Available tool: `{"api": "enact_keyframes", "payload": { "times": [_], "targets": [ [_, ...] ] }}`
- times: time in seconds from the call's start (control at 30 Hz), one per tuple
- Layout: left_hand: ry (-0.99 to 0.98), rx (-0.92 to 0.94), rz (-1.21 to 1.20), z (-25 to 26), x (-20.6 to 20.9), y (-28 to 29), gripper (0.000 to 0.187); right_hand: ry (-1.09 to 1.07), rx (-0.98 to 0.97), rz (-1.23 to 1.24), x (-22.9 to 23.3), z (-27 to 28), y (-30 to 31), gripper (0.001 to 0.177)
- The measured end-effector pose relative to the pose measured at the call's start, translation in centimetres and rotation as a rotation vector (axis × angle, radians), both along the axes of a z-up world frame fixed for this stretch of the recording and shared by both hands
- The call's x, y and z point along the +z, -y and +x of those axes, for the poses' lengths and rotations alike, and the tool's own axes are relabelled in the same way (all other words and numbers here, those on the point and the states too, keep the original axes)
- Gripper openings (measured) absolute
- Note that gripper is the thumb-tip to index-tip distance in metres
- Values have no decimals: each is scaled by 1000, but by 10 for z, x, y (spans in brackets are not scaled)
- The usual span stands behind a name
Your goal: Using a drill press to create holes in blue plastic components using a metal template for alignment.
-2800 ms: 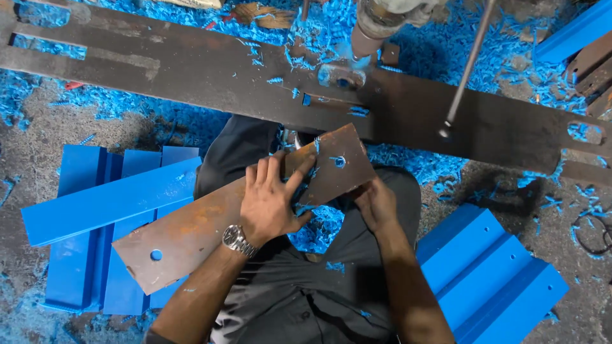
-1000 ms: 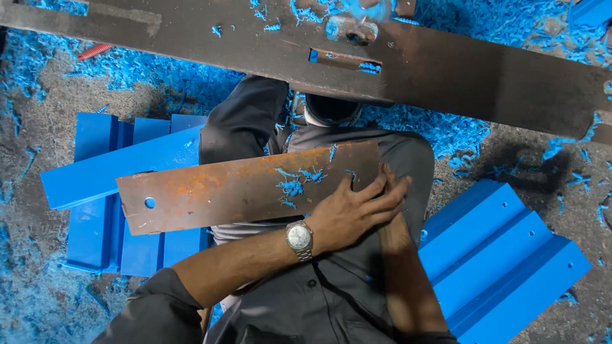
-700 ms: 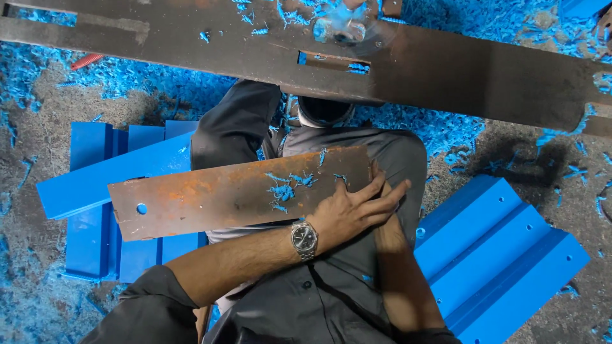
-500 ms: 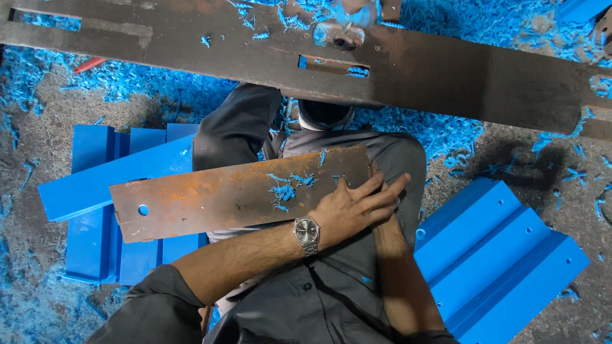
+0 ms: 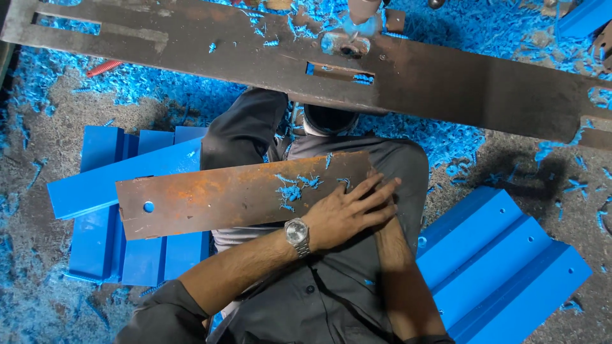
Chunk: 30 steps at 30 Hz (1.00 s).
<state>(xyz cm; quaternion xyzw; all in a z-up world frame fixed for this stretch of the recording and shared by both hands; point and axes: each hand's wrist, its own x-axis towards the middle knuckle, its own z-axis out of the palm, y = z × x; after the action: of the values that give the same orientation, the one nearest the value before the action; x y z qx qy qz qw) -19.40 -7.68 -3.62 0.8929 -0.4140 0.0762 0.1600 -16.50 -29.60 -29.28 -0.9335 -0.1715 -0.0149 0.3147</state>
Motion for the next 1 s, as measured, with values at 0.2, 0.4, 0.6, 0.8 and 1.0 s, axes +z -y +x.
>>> {"api": "enact_keyframes", "payload": {
  "times": [0.2, 0.4, 0.6, 0.8, 1.0],
  "targets": [
    [10, 55, 25, -23, 32, -28, 56, -665, -56, 1171, 110, 13, -41, 41],
    [-231, 338, -138, -17, 69, -110, 98, -807, -99, 1277, 177, 16, -60, 47],
    [-307, 408, 58, -9, 67, -150, 125, -798, -145, 1124, 181, 16, -66, 48],
    [-226, 312, 219, 16, 69, -172, 132, -829, -214, 1197, 182, 18, -85, 47],
    [-92, 221, 370, 68, 79, -214, 127, -795, -151, 1321, 188, 38, -137, 50]
  ]
}}
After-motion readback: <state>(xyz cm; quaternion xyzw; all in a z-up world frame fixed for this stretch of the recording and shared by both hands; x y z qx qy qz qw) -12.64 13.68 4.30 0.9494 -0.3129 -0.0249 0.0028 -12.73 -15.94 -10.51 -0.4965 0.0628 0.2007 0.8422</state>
